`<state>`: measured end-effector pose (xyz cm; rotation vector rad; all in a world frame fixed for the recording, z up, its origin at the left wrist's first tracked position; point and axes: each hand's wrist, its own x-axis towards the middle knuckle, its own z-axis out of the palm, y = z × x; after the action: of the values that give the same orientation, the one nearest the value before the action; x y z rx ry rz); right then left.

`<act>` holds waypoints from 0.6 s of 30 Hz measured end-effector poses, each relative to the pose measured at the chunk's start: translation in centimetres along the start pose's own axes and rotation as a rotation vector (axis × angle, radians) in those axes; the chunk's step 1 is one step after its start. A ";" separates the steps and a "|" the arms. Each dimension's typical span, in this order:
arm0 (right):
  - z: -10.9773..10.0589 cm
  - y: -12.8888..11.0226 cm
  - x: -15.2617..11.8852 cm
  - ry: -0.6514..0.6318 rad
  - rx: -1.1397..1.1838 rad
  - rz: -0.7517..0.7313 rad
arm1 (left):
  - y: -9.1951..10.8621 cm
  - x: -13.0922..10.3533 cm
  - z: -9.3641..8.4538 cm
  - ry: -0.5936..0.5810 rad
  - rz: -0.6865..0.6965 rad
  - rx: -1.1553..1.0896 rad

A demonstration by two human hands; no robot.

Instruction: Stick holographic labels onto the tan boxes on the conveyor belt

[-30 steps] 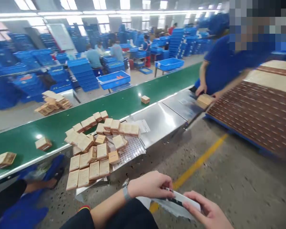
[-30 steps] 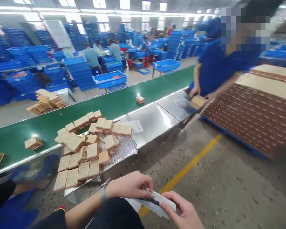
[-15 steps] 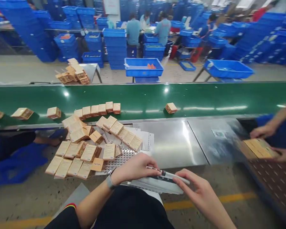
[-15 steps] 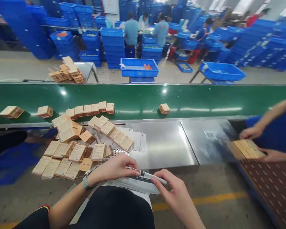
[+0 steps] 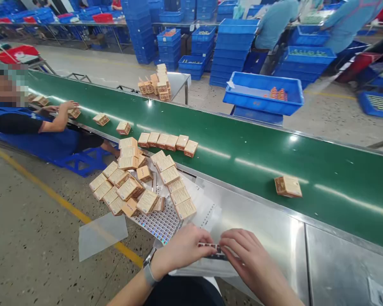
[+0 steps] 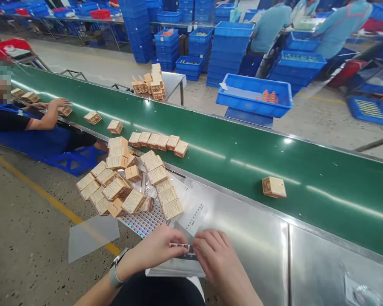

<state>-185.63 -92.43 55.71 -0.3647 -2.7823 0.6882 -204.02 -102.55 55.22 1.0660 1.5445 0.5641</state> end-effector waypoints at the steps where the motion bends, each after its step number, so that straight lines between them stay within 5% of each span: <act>1: 0.5 0.6 0.5 -0.011 0.006 -0.016 | -0.5 0.5 -0.3 0.000 -0.025 -0.037; 8: 5.5 2.5 5.4 0.054 0.054 0.033 | -5.5 4.1 -4.7 -0.082 -0.174 -0.299; 12: 7.7 4.3 7.9 0.012 0.259 0.258 | -8.5 5.4 -8.9 -0.084 -0.262 -0.274; 16: 10.3 10.5 11.2 0.107 0.181 0.636 | -11.6 5.9 -12.5 -0.100 -0.310 -0.207; 18: 12.1 14.9 13.9 0.088 0.075 0.651 | -13.2 6.3 -13.0 -0.141 -0.313 -0.252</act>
<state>-199.58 -80.57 40.64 -1.2769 -2.5265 0.8731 -220.41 -101.00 44.64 0.6433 1.4369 0.4420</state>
